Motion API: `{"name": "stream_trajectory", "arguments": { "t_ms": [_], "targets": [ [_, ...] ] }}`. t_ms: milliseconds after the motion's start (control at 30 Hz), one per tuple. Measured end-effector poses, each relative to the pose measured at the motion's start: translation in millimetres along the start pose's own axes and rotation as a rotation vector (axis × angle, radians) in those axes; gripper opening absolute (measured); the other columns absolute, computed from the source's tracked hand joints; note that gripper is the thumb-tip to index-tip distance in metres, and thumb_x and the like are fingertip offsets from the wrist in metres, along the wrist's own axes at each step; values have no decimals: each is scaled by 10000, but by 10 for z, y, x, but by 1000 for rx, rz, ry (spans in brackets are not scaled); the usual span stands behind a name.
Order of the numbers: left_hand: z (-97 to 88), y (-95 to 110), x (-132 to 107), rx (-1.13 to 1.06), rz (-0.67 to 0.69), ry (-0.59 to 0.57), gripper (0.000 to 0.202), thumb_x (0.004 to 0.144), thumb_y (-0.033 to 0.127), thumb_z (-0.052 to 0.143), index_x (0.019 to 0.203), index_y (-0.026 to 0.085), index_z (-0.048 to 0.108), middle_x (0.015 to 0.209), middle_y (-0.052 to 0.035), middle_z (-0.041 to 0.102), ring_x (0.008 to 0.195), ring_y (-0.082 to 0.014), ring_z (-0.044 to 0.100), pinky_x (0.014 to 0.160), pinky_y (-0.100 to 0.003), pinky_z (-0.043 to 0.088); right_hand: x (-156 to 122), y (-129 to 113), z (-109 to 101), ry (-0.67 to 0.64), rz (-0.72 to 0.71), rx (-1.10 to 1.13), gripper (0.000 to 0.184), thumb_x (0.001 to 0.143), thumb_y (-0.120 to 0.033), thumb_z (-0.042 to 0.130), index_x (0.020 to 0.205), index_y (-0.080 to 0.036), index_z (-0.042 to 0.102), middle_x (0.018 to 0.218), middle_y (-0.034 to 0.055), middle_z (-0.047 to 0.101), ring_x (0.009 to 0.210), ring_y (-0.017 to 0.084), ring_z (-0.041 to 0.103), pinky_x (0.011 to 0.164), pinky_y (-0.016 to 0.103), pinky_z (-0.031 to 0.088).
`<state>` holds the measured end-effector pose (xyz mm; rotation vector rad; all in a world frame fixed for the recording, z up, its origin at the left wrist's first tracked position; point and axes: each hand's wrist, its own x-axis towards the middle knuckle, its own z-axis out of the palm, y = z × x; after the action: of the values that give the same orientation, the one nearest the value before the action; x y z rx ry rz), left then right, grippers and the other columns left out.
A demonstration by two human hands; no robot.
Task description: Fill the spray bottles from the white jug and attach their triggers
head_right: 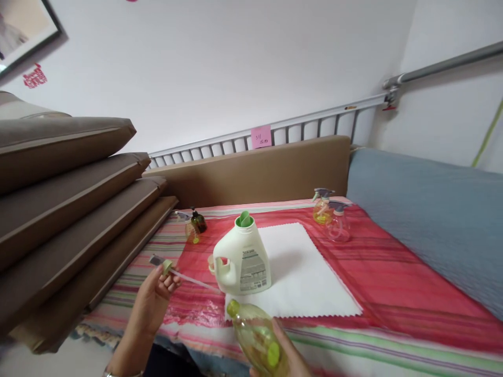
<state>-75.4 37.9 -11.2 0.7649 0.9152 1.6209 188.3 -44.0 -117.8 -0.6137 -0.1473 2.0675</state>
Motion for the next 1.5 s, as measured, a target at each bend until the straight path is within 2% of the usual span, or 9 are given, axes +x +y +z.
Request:
{"name": "stream_trajectory", "arguments": {
  "t_ms": [333,600,767,900,1100,1200,1300,1367,1500],
  "targets": [
    [130,-146,-125,-60,-19,-27,284,628,371,744,745,160,593,688,0,647,600,-137,613,574,-261,502,-2,18,74,152,8,10,404,774,-480,621,1032,-170,644,943,83,741,777,215,686,637,324,541],
    [182,-29,-203,-57,-21,-60,274,649,373,726,763,156,602,692,0,649,564,-118,598,567,-248,502,-82,35,131,137,-62,-33,413,786,-479,607,1078,-187,624,992,79,730,805,204,683,659,311,528],
    [292,-320,-367,14,-98,-81,279,623,354,752,771,163,613,690,-24,676,585,-144,622,575,-260,497,-84,74,357,90,-61,-85,434,767,-503,618,1045,-173,652,1046,92,714,829,206,680,670,302,521],
    [442,-618,-559,57,-121,-140,340,640,357,754,904,164,660,864,-75,710,847,-222,654,755,-307,497,-49,75,487,94,-73,-94,479,732,-543,636,1030,-169,652,981,93,731,803,212,680,657,314,526],
    [494,-684,-629,47,-136,-244,359,686,357,730,989,176,660,930,-72,711,963,-246,631,891,-341,444,-60,88,439,105,-140,-92,470,775,-498,616,1115,-176,575,1009,97,720,843,224,677,672,335,530],
    [488,-668,-625,13,-142,-199,313,666,362,747,913,187,666,896,-59,716,928,-234,641,868,-333,457,-2,126,362,87,-179,-75,600,744,-511,648,1233,-217,461,1032,103,706,849,240,679,685,358,526],
    [492,-649,-628,-39,-132,-145,242,653,354,760,799,194,652,839,-37,715,863,-212,653,839,-323,471,27,141,350,-10,-284,-84,893,568,-433,812,1309,-306,331,965,66,712,810,260,686,591,327,512],
    [496,-628,-630,-69,-132,-137,231,643,347,770,766,194,647,807,-28,712,833,-198,655,824,-312,476,-37,126,405,-60,-345,-115,955,500,-339,858,1300,-343,336,1034,64,691,929,287,660,647,346,516],
    [519,-569,-647,-104,-152,-123,281,611,336,797,813,191,667,809,-33,720,851,-201,658,829,-310,476,-275,83,562,-29,-378,-281,716,628,-325,775,1255,-344,430,1263,66,584,1190,286,510,945,438,417]
  ]
}}
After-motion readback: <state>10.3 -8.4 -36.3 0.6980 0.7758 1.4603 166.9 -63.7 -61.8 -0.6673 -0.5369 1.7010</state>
